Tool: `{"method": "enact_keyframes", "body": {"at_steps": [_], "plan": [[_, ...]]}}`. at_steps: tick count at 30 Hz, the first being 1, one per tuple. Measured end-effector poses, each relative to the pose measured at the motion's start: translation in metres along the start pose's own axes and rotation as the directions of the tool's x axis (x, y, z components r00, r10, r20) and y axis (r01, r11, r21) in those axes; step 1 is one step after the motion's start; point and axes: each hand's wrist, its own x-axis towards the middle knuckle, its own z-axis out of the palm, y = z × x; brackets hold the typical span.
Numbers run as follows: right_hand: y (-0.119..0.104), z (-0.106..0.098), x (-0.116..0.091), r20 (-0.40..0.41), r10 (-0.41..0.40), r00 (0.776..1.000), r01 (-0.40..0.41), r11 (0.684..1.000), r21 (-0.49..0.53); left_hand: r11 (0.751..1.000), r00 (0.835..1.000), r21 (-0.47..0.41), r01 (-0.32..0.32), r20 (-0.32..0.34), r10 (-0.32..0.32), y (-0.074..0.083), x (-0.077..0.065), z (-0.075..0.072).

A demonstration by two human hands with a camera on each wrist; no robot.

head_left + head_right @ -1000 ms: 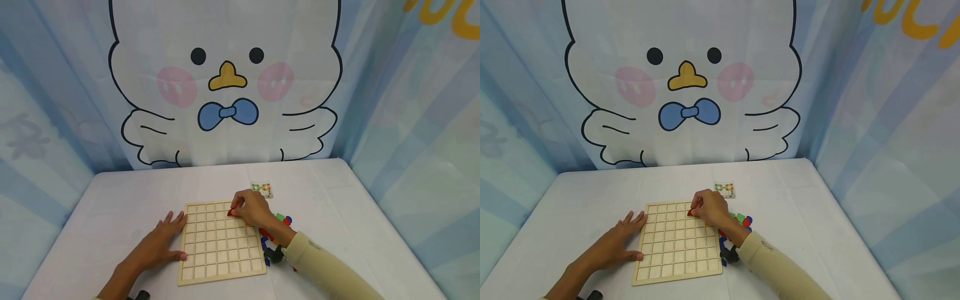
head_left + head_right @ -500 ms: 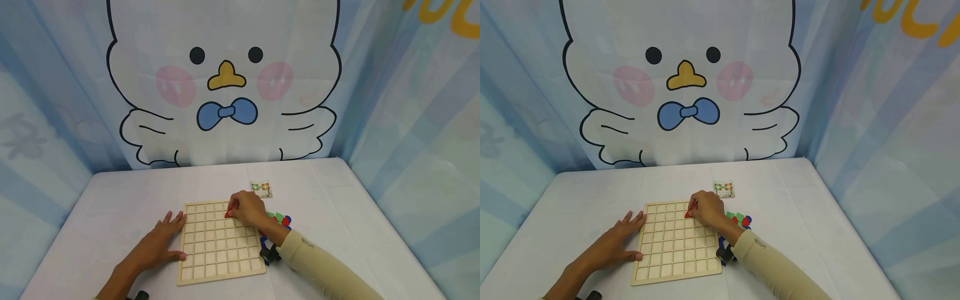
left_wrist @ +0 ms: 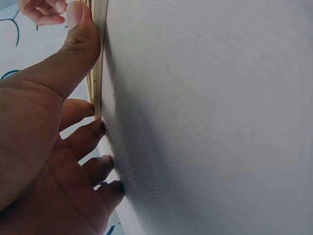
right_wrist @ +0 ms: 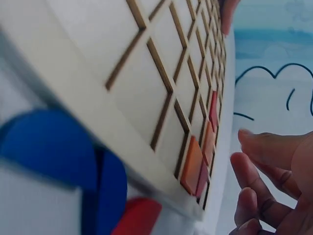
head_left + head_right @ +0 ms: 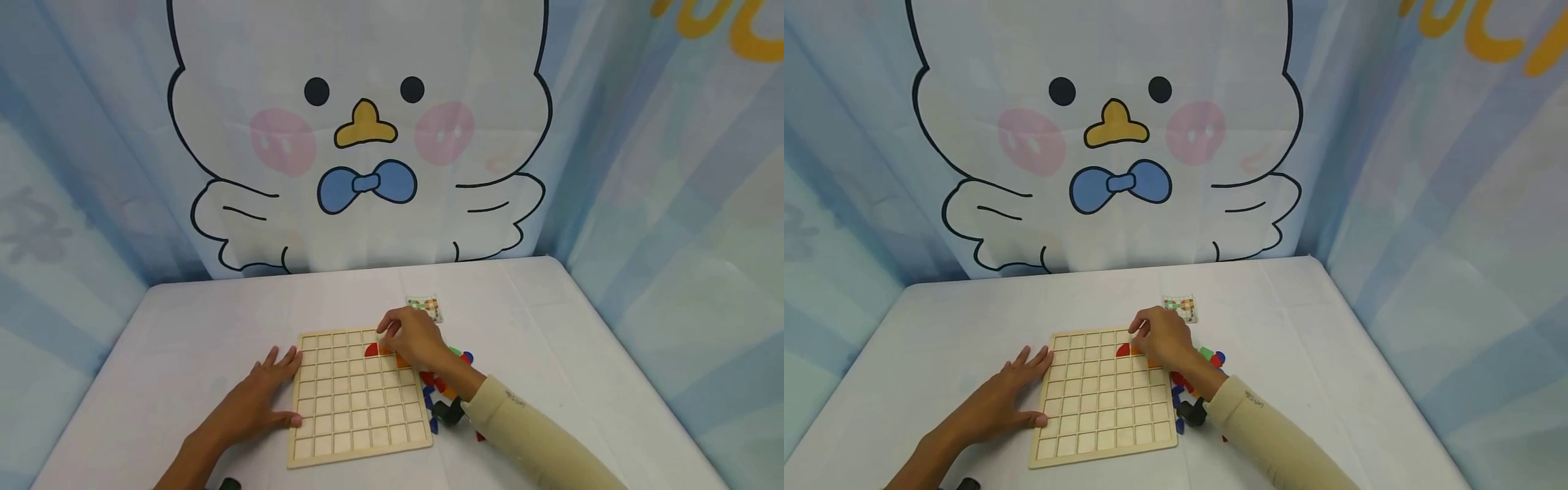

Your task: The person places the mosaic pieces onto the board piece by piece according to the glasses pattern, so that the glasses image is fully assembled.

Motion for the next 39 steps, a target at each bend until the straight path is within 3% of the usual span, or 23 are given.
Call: {"method": "enact_keyframes", "body": {"at_steps": [9, 19, 31, 39], "plan": [[0.018, -0.025, -0.009, -0.069, 0.119, 0.99, -0.122, 0.992, -0.039, 1.0, 1.0, -0.002, -0.001, -0.003, 0.001, -0.001, 0.0, 0.001], [0.042, -0.041, -0.032, -0.034, 0.207, 0.978, -0.209, 0.975, -0.07, 1.0, 1.0, -0.001, 0.001, 0.004, -0.001, 0.003, -0.002, -0.003], [0.06, -0.05, -0.042, 0.141, 0.172, 0.975, -0.16, 0.983, -0.094, 1.0, 1.0, 0.007, -0.006, -0.01, 0.006, 0.002, -0.003, -0.002], [0.057, -0.046, -0.041, 0.118, 0.131, 0.984, -0.108, 0.977, -0.184, 1.0, 1.0, -0.002, -0.01, -0.011, 0.01, 0.003, -0.003, -0.003]]}}
